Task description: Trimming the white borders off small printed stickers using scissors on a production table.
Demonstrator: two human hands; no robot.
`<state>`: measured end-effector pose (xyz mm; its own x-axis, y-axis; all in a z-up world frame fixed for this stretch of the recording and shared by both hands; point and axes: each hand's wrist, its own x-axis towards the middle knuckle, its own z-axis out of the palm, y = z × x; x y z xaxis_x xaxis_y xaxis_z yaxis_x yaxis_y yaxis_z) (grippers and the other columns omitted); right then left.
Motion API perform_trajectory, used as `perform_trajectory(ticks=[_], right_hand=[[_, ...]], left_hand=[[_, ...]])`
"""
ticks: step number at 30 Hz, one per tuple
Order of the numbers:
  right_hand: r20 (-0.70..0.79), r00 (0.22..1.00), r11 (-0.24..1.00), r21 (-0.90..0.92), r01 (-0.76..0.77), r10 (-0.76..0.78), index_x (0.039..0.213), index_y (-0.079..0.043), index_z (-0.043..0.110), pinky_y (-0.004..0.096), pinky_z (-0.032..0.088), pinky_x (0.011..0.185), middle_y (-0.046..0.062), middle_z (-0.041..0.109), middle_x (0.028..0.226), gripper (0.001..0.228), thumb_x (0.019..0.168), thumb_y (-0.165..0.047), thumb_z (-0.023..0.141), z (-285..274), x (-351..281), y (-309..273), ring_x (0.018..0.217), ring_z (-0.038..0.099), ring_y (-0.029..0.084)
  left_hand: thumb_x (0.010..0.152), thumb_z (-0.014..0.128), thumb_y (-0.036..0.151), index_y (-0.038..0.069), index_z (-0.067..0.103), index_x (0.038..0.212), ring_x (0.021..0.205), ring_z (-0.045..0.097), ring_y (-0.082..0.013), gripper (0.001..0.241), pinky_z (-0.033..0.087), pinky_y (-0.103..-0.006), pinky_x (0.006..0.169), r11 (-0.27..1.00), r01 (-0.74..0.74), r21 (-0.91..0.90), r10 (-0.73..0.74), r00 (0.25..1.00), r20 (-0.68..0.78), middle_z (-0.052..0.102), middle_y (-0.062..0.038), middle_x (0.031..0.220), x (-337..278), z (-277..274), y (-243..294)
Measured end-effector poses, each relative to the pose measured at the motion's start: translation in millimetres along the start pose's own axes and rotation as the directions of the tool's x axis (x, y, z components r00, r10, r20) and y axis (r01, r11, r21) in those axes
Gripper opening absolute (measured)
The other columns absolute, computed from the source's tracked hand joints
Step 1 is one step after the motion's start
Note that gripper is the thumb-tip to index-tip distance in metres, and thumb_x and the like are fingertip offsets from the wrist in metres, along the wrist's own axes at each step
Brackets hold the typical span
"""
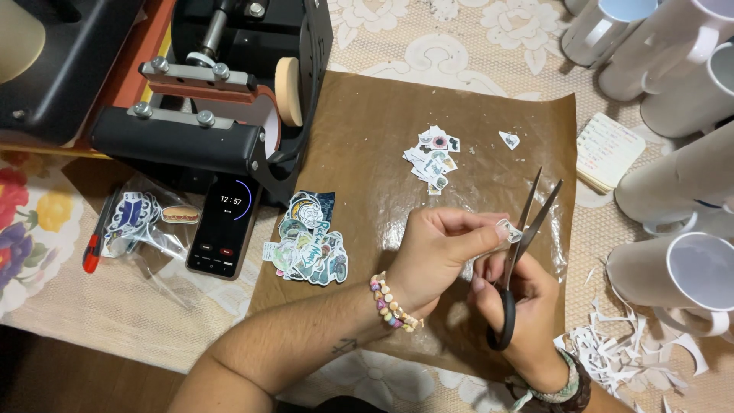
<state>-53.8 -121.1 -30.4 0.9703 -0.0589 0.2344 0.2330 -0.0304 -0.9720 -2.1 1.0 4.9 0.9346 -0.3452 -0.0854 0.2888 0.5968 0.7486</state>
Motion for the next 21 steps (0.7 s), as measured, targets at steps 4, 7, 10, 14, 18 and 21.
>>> perform_trajectory(ticks=[4, 7, 10, 14, 18, 21], right_hand=[[-0.009, 1.0, 1.0, -0.005, 0.009, -0.009, 0.077, -0.01, 0.045, 0.024, 0.039, 0.066, 0.003, 0.05, 0.072, 0.02, 0.084, -0.006, 0.063, 1, 1, 1, 0.069, 0.046, 0.012], [-0.015, 1.0, 0.999, -0.04, -0.003, 0.003, 0.077, -0.01, 0.045, 0.024, 0.04, 0.066, 0.003, 0.051, 0.072, 0.018, 0.082, -0.004, 0.061, 1, 2, -3, 0.068, 0.047, 0.012], [-0.017, 1.0, 0.998, -0.059, -0.009, 0.008, 0.075, -0.01, 0.044, 0.024, 0.039, 0.067, 0.002, 0.049, 0.072, 0.019, 0.081, -0.004, 0.061, 1, 1, -6, 0.069, 0.046, 0.011], [-0.028, 0.997, 0.993, -0.086, -0.08, 0.078, 0.074, -0.009, 0.048, 0.024, 0.041, 0.066, 0.001, 0.051, 0.072, 0.017, 0.08, -0.002, 0.062, -4, -2, -4, 0.069, 0.048, 0.011], [-0.014, 0.995, 0.994, -0.034, -0.1, 0.1, 0.075, -0.008, 0.049, 0.024, 0.044, 0.066, 0.001, 0.049, 0.071, 0.017, 0.08, -0.001, 0.063, -7, -5, 0, 0.071, 0.053, 0.012], [-0.016, 0.993, 0.993, -0.025, -0.118, 0.118, 0.074, -0.008, 0.048, 0.022, 0.042, 0.064, 0.003, 0.053, 0.071, 0.018, 0.079, 0.001, 0.063, -5, -6, -3, 0.067, 0.048, 0.01]], left_hand=[[0.089, 0.07, 0.004, -0.008, 0.07, 0.092, 0.049, 0.054, -0.0134, 0.013, 0.041, -0.0228, 0.048, 1.0, 0.011, -0.001, -0.011, 1.0, -0.012, 0.059, -0.011, 0.057, 0, 0, 0], [0.089, 0.07, 0.004, -0.003, 0.069, 0.08, 0.049, 0.055, -0.0123, 0.012, 0.044, -0.0218, 0.052, 1.0, -0.016, 0.025, 0.016, 1.0, 0.0, 0.06, -0.009, 0.056, 1, -1, -1], [0.089, 0.07, 0.002, -0.01, 0.069, 0.093, 0.048, 0.056, -0.0138, 0.013, 0.044, -0.0217, 0.046, 0.999, 0.031, -0.024, -0.031, 0.999, -0.019, 0.063, -0.013, 0.06, 2, -2, -1], [0.089, 0.07, 0.001, -0.005, 0.069, 0.083, 0.047, 0.059, -0.0172, 0.008, 0.048, -0.0248, 0.044, 0.999, 0.031, -0.044, -0.031, 1.0, 0.007, 0.064, -0.015, 0.059, 2, -2, 3], [0.082, 0.077, 0.004, -0.002, 0.074, 0.086, 0.063, 0.065, -0.0122, 0.008, 0.055, -0.025, 0.062, 0.997, 0.042, 0.071, -0.034, 0.992, -0.119, 0.072, -0.01, 0.074, 10, -9, -5], [0.081, 0.078, 0.006, 0.0, 0.076, 0.088, 0.079, 0.067, -0.0111, 0.01, 0.055, -0.0249, 0.079, 0.991, 0.028, 0.134, -0.01, 0.992, -0.13, 0.075, -0.008, 0.083, 13, -13, -8]])
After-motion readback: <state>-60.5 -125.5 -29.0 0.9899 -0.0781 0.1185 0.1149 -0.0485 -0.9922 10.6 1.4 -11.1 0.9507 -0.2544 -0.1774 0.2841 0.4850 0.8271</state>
